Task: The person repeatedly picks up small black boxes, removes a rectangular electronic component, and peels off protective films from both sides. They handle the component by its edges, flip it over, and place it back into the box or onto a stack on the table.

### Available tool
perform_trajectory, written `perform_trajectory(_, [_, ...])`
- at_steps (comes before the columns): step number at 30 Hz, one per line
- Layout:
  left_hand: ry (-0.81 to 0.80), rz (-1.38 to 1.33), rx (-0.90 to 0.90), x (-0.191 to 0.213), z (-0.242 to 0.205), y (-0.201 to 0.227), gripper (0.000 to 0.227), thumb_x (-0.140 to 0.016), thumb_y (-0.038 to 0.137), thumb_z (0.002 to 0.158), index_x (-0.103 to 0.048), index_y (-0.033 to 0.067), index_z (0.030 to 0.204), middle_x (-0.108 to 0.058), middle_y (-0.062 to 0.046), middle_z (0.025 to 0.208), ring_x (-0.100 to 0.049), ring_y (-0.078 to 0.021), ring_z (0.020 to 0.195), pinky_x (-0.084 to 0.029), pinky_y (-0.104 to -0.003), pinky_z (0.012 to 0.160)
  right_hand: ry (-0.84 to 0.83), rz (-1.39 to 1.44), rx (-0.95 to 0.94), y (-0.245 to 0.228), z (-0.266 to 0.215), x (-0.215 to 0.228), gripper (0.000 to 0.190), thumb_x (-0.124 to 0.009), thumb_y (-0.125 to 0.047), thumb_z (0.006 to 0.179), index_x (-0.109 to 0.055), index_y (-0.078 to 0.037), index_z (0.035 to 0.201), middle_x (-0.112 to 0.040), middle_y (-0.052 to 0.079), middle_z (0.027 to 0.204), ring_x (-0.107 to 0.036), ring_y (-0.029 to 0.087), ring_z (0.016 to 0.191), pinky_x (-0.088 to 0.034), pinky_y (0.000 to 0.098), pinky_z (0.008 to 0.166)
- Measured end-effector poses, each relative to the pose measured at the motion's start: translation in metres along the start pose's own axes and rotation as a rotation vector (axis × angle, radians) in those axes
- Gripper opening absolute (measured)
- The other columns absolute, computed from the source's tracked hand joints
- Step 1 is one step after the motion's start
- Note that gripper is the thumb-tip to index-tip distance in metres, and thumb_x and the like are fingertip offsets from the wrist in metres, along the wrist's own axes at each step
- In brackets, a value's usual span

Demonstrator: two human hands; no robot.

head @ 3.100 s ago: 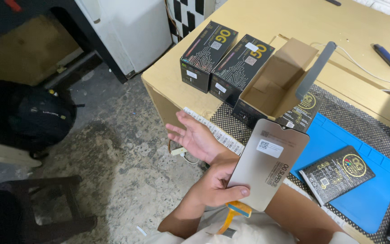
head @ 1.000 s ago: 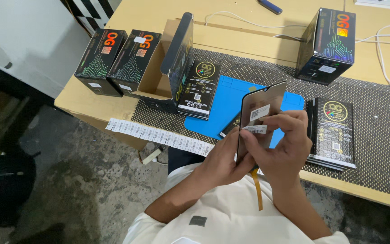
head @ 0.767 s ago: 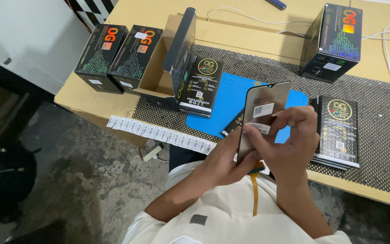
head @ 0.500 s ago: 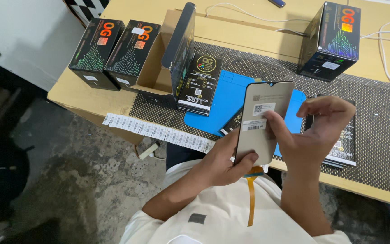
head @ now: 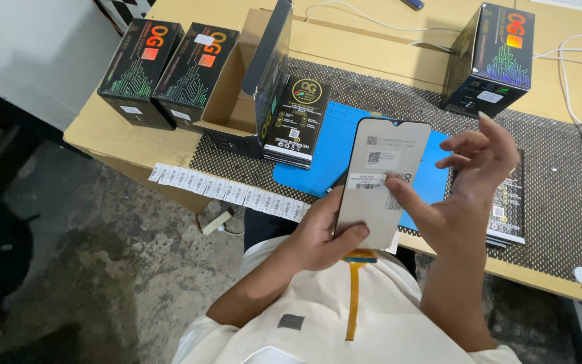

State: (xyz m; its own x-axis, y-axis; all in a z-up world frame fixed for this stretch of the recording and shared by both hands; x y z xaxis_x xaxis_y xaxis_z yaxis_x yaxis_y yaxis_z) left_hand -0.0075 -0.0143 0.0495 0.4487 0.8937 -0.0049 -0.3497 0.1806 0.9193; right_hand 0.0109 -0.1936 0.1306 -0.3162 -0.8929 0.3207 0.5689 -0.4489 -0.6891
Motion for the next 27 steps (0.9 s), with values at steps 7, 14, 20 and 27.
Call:
perform_trajectory(7, [-0.12, -0.012, 0.112, -0.008, -0.001, -0.015, 0.053, -0.054, 0.033, 0.1, -0.043, 0.0066, 0.145, -0.062, -0.012, 0.126, -0.063, -0.0221, 0.114, -0.058, -0.035, 0.093, -0.034, 0.048, -0.006, 0.004, 0.0, -0.012, 0.089, -0.081, -0.004, 0.086, -0.02, -0.016, 0.149, -0.041, 0.016, 0.122, -0.048, 0.024, 0.112, -0.049, 0.0341, 0.091])
perform_trajectory(14, [0.023, -0.703, 0.009, -0.008, 0.006, -0.006, 0.057, -0.056, 0.026, 0.106, -0.03, 0.0065, 0.153, -0.057, -0.027, 0.138, -0.067, -0.0408, 0.114, -0.056, -0.057, 0.101, -0.144, 0.313, -0.037, 0.053, -0.034, 0.003, 0.048, -0.076, -0.002, 0.088, -0.044, -0.006, 0.124, -0.052, 0.01, 0.098, -0.06, 0.022, 0.085, -0.051, 0.036, 0.087])
perform_trajectory(20, [0.01, -0.503, 0.002, -0.002, 0.008, -0.021, 0.07, -0.053, 0.044, 0.106, -0.023, 0.008, 0.159, -0.065, -0.021, 0.126, -0.064, -0.0311, 0.119, -0.052, -0.047, 0.108, -0.582, 0.422, -0.081, 0.014, -0.099, -0.031, 0.023, -0.062, -0.025, 0.098, -0.071, -0.007, 0.109, -0.077, 0.008, 0.096, -0.071, 0.023, 0.093, -0.059, 0.0364, 0.085])
perform_trajectory(27, [-0.241, -0.242, -0.022, -0.033, 0.008, -0.001, 0.052, -0.051, 0.037, 0.107, -0.029, 0.0047, 0.142, -0.051, -0.011, 0.121, -0.064, -0.0175, 0.092, -0.06, -0.032, 0.08, -0.463, 0.558, -0.107, 0.028, -0.105, -0.005, 0.042, -0.066, -0.033, 0.098, -0.068, 0.002, 0.119, -0.072, 0.014, 0.099, -0.068, 0.027, 0.094, -0.06, 0.0395, 0.086])
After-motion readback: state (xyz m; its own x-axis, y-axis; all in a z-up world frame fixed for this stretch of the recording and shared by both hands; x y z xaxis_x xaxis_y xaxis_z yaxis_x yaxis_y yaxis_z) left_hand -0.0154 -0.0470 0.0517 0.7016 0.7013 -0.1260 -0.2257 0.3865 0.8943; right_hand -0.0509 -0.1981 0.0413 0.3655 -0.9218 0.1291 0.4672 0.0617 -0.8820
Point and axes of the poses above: each hand's wrist, its own z-axis towards the middle knuckle, its own x-axis out of the back of the hand, y = z × x, the point moved 6 cm from there along z, towards the middle knuckle
